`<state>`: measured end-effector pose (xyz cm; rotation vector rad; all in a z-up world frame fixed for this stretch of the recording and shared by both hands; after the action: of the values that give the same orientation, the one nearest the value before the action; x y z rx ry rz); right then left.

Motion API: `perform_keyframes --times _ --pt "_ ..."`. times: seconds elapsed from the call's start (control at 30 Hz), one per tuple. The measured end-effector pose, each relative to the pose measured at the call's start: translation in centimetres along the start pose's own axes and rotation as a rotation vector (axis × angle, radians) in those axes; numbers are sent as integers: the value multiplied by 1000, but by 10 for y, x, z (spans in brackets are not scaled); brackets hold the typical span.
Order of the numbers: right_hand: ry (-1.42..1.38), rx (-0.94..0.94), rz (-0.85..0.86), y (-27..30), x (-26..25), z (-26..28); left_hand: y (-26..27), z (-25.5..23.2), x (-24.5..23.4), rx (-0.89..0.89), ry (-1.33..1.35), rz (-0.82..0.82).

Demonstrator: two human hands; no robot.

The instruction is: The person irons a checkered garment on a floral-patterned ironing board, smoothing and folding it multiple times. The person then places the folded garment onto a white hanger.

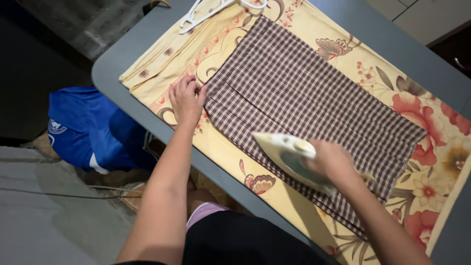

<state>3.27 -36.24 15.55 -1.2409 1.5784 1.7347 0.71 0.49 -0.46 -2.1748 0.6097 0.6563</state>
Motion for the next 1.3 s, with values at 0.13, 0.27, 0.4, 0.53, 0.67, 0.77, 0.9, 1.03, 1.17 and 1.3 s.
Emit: perform_keyframes --times 0.13,0.27,0.4,0.53,0.67,0.77,0.9,1.03,1.17,1.3 --pt "-33 -7 -94 6 4 -6 -1 -1 0 -5 -10 15" --pt "-65 -139 -183 -40 -11 49 -1 -1 1 -18 -10 24" --pt "-112 -225 -246 -54 -24 78 0 0 0 26 -9 7" --pt "-43 -154 -77 -26 -8 50 0 -1 0 -13 -8 36" --pt "-17 -46 -17 29 18 4 1 -2 0 12 -24 23" --pt "-21 -134 -193 39 21 6 1 -1 -3 10 -26 23" --pt "-108 -222 -254 4 8 57 0 -3 -3 7 -13 11" --pt "-64 -321 -347 -11 -1 82 0 -4 -4 -1 -17 26" --pt "-125 -166 -138 15 6 54 -2 -3 -4 -14 -31 35" --pt "-15 -10 -21 30 6 42 -2 -5 -5 9 -31 14"
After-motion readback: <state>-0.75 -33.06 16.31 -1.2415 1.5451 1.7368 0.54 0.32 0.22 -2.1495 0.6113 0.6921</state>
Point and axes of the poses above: each hand's wrist, its own y-axis away from the middle knuckle, its own x-axis out of the palm, z = x × y, the point moved 1 cm from there along -y, towards the middle knuckle, and after that the axes turned 10 degrees about -z, right-handed, at the moved point
